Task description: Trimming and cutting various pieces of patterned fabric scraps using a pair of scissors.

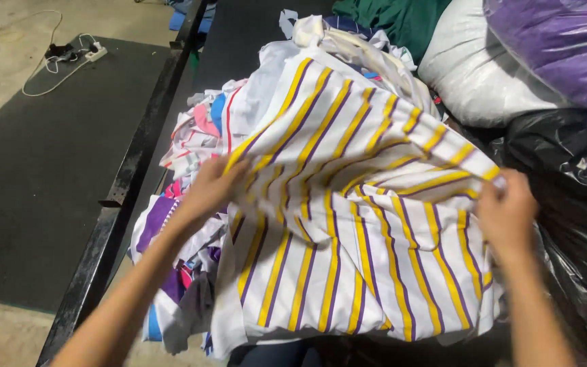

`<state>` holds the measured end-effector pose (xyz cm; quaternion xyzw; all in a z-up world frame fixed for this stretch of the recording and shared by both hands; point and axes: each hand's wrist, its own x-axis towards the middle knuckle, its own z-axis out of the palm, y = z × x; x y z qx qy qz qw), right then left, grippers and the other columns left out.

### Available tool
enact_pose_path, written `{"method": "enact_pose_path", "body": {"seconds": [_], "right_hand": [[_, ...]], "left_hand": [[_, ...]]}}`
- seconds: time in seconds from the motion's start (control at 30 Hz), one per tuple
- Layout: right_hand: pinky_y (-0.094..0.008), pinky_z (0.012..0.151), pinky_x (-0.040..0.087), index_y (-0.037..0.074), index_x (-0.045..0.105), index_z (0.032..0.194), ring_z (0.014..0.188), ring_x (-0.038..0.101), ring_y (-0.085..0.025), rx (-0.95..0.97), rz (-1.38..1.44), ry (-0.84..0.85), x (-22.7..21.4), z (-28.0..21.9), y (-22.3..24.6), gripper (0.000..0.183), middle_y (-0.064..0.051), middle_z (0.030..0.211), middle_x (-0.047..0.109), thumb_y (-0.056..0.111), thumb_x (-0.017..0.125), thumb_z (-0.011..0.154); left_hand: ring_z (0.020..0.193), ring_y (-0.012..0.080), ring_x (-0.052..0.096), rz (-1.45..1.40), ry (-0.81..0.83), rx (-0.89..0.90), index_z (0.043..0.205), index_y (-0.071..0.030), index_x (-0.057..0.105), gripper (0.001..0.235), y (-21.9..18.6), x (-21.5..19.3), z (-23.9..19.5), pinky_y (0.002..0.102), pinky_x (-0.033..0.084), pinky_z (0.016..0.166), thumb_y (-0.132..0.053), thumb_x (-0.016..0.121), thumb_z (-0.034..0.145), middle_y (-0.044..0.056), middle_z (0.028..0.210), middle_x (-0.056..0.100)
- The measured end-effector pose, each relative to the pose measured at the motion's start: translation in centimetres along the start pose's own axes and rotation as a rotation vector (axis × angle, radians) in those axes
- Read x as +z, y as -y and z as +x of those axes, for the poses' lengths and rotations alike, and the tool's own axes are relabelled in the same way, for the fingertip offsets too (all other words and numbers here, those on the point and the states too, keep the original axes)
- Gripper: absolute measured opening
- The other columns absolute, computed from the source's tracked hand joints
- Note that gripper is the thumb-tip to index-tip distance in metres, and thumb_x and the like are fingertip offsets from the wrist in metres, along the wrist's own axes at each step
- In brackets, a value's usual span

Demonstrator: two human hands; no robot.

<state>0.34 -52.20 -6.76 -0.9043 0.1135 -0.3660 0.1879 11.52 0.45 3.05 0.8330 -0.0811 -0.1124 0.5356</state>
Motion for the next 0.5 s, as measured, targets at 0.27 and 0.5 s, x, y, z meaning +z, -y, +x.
{"method": "enact_pose_path", "body": {"seconds": [0.27,0.5], "right_hand": [[-0.026,0.098,0.065,0.012,0.08,0.132,0.107,0.083,-0.009,0.421,0.322,1.494,-9.7,2.1,4.1,0.049,0.001,0.126,0.092,0.021,0.08,0.083],[-0.043,0.102,0.048,0.014,0.064,0.144,0.119,0.063,-0.027,0.091,-0.021,1.048,-9.0,18.4,5.0,0.065,-0.007,0.137,0.063,0.036,0.081,0.085]], "left_hand": [[0.062,0.0027,0.044,0.207,1.245,-0.046,0.092,-0.014,0.073,0.023,5.0,-5.4,-9.2,0.021,0.036,0.055,-0.033,0.07,0.104,-0.012,0.074,0.052],[0.066,0.0312,0.059,0.372,0.082,0.342,0.106,0.005,0.07,0.035,-6.6,-7.2,4.0,0.049,0.047,0.063,-0.028,0.057,0.102,0.016,0.076,0.059]]}}
